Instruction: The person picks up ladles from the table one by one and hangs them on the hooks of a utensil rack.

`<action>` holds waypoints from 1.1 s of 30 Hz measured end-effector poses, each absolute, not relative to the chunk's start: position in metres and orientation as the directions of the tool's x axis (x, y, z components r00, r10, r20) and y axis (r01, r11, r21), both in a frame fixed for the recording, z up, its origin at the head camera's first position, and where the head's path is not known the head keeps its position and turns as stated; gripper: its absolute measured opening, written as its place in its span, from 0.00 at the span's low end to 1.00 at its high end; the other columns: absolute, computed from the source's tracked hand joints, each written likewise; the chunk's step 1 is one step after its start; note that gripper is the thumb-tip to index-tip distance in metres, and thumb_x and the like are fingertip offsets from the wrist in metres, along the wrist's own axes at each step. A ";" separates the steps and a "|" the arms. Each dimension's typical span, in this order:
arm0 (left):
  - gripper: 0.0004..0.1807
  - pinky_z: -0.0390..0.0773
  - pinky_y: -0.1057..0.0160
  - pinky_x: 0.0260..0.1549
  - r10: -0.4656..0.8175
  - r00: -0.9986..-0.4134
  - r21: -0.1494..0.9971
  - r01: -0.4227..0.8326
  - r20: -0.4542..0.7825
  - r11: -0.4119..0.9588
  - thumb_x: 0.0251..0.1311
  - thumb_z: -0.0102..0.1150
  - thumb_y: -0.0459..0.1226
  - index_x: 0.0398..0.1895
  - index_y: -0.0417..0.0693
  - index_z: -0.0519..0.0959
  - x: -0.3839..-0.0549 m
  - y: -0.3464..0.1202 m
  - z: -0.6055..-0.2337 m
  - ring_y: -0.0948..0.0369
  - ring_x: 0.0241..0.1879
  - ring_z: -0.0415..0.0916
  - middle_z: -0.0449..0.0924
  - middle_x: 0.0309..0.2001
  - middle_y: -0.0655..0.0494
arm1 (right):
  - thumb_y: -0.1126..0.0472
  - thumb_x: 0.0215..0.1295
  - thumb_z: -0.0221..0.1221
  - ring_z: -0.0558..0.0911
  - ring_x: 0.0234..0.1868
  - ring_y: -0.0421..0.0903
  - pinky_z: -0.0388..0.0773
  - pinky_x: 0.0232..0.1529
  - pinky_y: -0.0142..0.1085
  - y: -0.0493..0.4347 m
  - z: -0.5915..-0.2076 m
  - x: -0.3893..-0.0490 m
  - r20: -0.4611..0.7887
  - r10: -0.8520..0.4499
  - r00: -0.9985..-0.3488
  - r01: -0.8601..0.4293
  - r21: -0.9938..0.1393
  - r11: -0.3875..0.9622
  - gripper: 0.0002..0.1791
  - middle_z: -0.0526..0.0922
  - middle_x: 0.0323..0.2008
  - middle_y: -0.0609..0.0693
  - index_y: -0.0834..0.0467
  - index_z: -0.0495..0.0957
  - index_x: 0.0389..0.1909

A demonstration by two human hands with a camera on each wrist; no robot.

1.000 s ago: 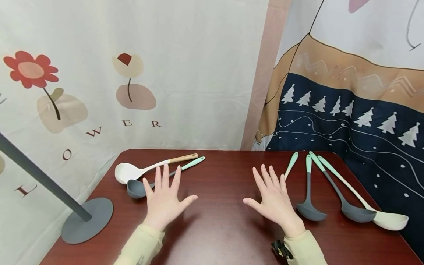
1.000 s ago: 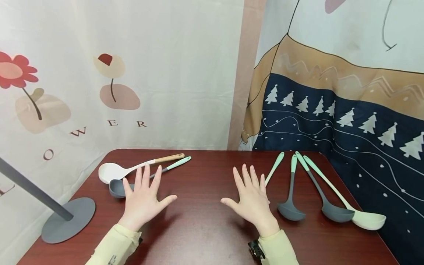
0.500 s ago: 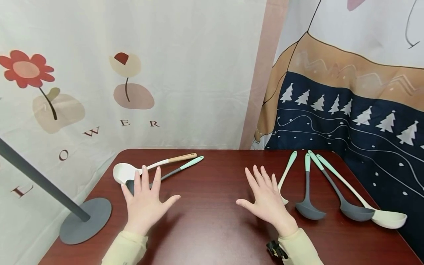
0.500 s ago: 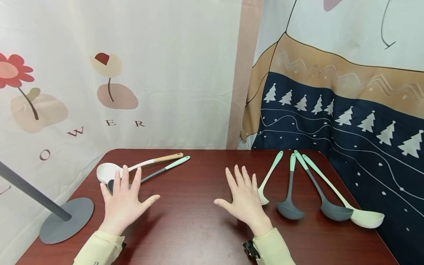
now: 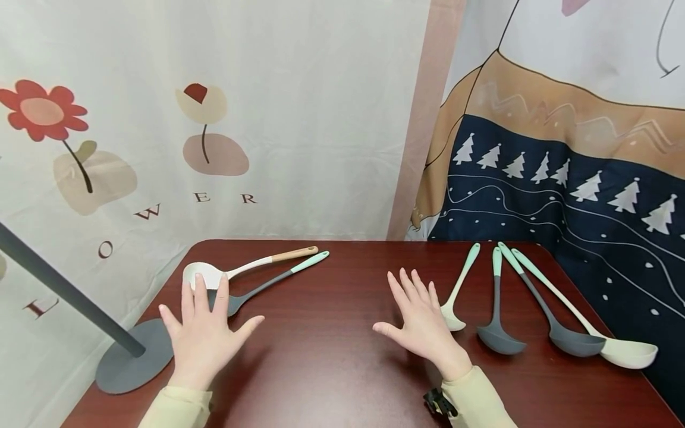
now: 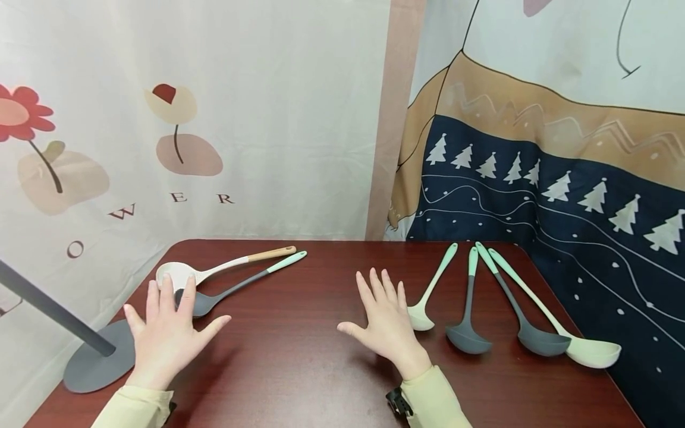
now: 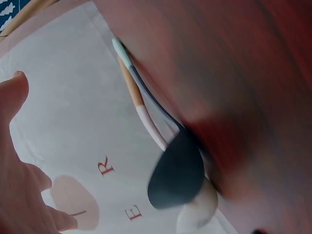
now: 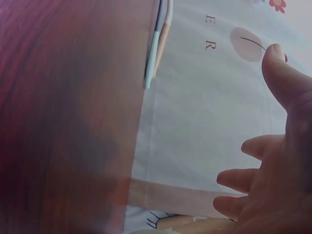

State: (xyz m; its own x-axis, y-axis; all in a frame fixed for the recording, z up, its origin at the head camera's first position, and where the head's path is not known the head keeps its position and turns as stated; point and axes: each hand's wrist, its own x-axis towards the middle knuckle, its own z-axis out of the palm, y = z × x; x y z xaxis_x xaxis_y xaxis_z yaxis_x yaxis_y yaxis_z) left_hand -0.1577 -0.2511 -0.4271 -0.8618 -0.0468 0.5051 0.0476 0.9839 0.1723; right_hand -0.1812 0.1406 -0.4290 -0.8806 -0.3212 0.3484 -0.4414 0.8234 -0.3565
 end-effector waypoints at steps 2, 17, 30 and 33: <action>0.59 0.25 0.25 0.60 -0.047 -0.849 0.167 0.049 0.527 0.985 0.45 0.62 0.71 0.75 0.46 0.59 -0.157 -0.257 -0.426 0.35 0.74 0.39 0.49 0.72 0.26 | 0.37 0.54 0.68 0.49 0.76 0.63 0.42 0.68 0.67 0.139 -0.430 -0.182 0.336 -0.320 -0.886 -0.436 -0.368 0.821 0.54 0.57 0.74 0.63 0.56 0.57 0.76; 0.63 0.29 0.23 0.60 -0.106 -0.709 0.191 0.041 0.697 0.981 0.34 0.65 0.67 0.74 0.43 0.60 -0.148 -0.287 -0.407 0.33 0.74 0.40 0.50 0.72 0.25 | 0.37 0.54 0.68 0.47 0.77 0.60 0.41 0.70 0.64 0.118 -0.431 -0.186 0.301 -0.351 -0.887 -0.454 -0.421 0.786 0.55 0.55 0.75 0.60 0.55 0.55 0.77; 0.57 0.39 0.20 0.57 -0.125 -0.432 0.142 0.008 0.893 0.990 0.47 0.50 0.71 0.73 0.39 0.62 -0.134 -0.305 -0.381 0.26 0.69 0.47 0.54 0.68 0.22 | 0.36 0.55 0.68 0.49 0.77 0.58 0.43 0.70 0.62 0.095 -0.431 -0.185 0.309 -0.416 -0.855 -0.516 -0.429 0.742 0.54 0.56 0.75 0.59 0.55 0.55 0.77; 0.55 0.40 0.21 0.58 -0.134 -0.352 0.150 0.018 0.926 0.989 0.47 0.50 0.70 0.71 0.40 0.64 -0.136 -0.306 -0.378 0.26 0.68 0.50 0.57 0.67 0.24 | 0.37 0.55 0.68 0.50 0.76 0.58 0.44 0.70 0.62 0.091 -0.431 -0.185 0.310 -0.423 -0.851 -0.523 -0.428 0.737 0.54 0.57 0.75 0.59 0.56 0.55 0.77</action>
